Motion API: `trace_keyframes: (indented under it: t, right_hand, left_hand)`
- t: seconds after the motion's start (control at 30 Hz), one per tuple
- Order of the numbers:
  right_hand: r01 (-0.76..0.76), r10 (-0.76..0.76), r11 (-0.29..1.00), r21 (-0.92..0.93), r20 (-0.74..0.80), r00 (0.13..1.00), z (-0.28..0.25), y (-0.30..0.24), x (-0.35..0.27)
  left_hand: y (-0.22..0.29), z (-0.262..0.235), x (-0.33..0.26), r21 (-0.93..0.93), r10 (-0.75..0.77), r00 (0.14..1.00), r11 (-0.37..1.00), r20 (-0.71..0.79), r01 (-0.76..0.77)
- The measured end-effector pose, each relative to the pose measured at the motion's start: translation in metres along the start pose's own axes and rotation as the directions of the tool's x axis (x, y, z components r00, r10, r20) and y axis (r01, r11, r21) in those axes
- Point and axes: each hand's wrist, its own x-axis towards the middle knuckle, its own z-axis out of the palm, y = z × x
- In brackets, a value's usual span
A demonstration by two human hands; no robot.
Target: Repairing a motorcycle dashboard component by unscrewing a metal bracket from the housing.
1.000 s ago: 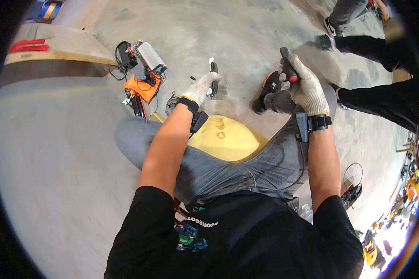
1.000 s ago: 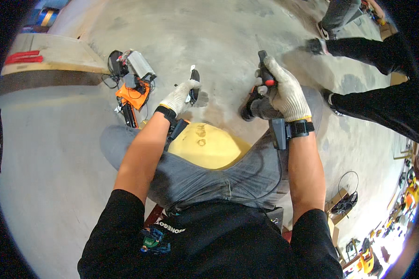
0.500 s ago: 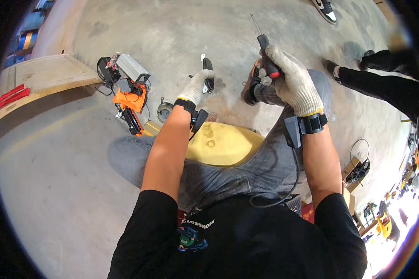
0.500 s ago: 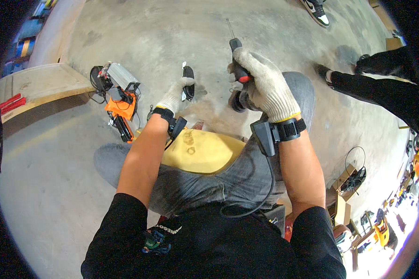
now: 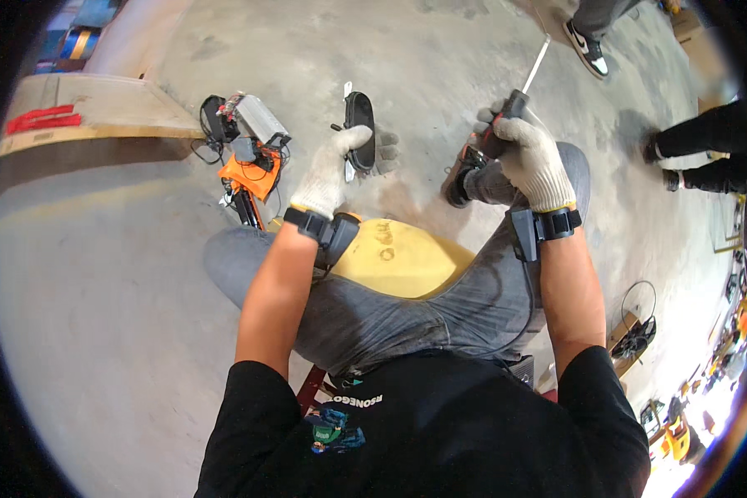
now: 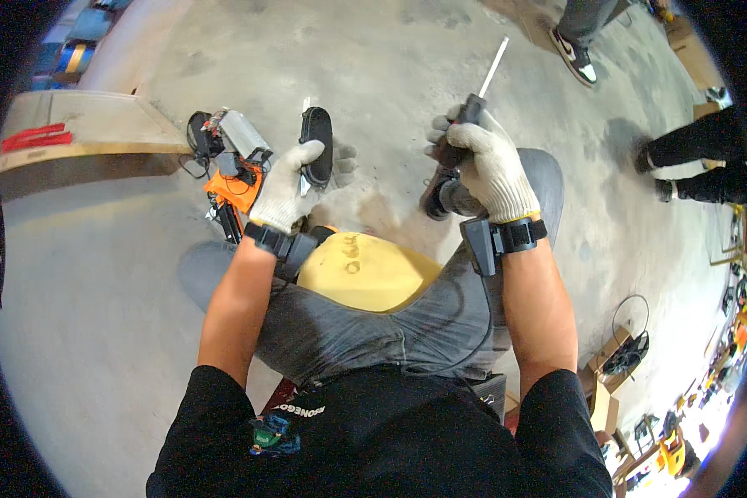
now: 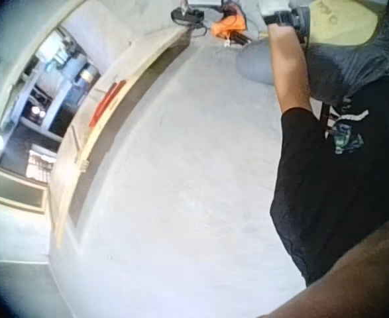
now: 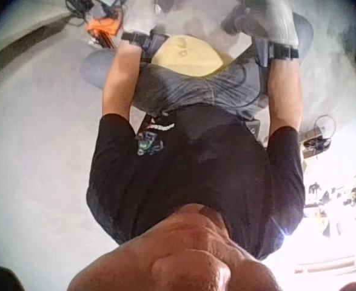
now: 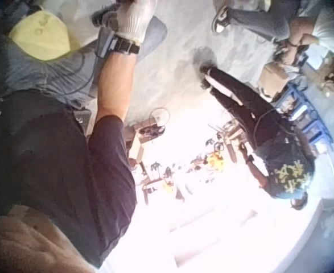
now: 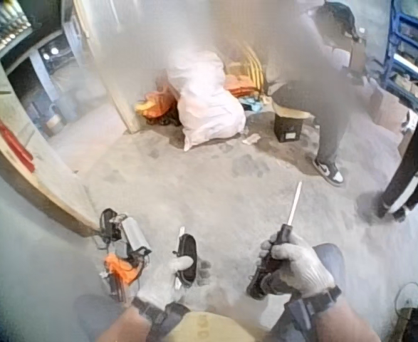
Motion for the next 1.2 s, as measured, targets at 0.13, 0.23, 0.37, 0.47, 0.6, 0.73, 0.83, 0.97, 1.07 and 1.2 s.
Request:
trace_keyframes:
  t: [0.13, 0.23, 0.37, 0.47, 0.6, 0.73, 0.83, 0.97, 1.07, 1.2]
  right_hand:
    - [0.011, -0.018, 0.989, -0.146, -0.052, 0.998, 0.01, -0.003, -0.009]
    - [0.003, -0.004, 0.915, -0.404, -0.002, 1.0, 0.041, -0.002, -0.031]
    - [0.0, 0.07, 0.808, -0.589, 0.096, 0.993, 0.066, 0.029, -0.033]
    - [0.008, 0.1, 0.795, -0.606, 0.145, 0.984, 0.09, 0.037, -0.038]
    - [-0.018, 0.152, 0.851, -0.524, 0.214, 0.965, 0.1, 0.047, -0.038]
    - [0.041, 0.127, 0.885, -0.464, 0.327, 0.937, 0.095, 0.057, -0.034]
    - [-0.021, 0.185, 0.897, -0.441, 0.333, 0.925, 0.09, 0.058, -0.03]
    - [-0.047, 0.248, 0.862, -0.505, 0.34, 0.907, 0.091, 0.046, -0.029]
    - [-0.012, 0.196, 0.866, -0.5, 0.317, 0.928, 0.081, 0.055, -0.025]
    - [-0.066, 0.239, 0.896, -0.439, 0.35, 0.906, 0.084, 0.051, -0.025]
  left_hand:
    - [-0.003, 0.01, -0.048, -0.051, 0.118, 0.992, 0.992, 0.05, -0.115]
    - [-0.016, 0.002, -0.062, -0.123, 0.157, 0.984, 0.982, 0.081, -0.147]
    - [-0.026, 0.008, -0.079, -0.088, 0.148, 0.989, 0.985, -0.012, -0.148]
    - [-0.035, 0.004, -0.075, -0.08, 0.185, 0.98, 0.981, 0.078, -0.179]
    - [-0.043, 0.005, -0.073, 0.301, 0.236, 0.967, 0.919, 0.099, -0.255]
    - [-0.038, 0.012, -0.077, 0.516, 0.147, 0.982, 0.836, 0.116, -0.186]
    - [-0.048, 0.011, -0.07, 0.547, 0.146, 0.986, 0.82, 0.085, -0.169]
    - [-0.046, 0.012, -0.072, 0.533, 0.175, 0.975, 0.817, 0.137, -0.221]
    - [-0.034, 0.022, -0.077, 0.663, 0.117, 0.99, 0.735, 0.081, -0.141]
    - [-0.031, 0.025, -0.084, 0.548, 0.088, 0.99, 0.826, 0.109, -0.134]
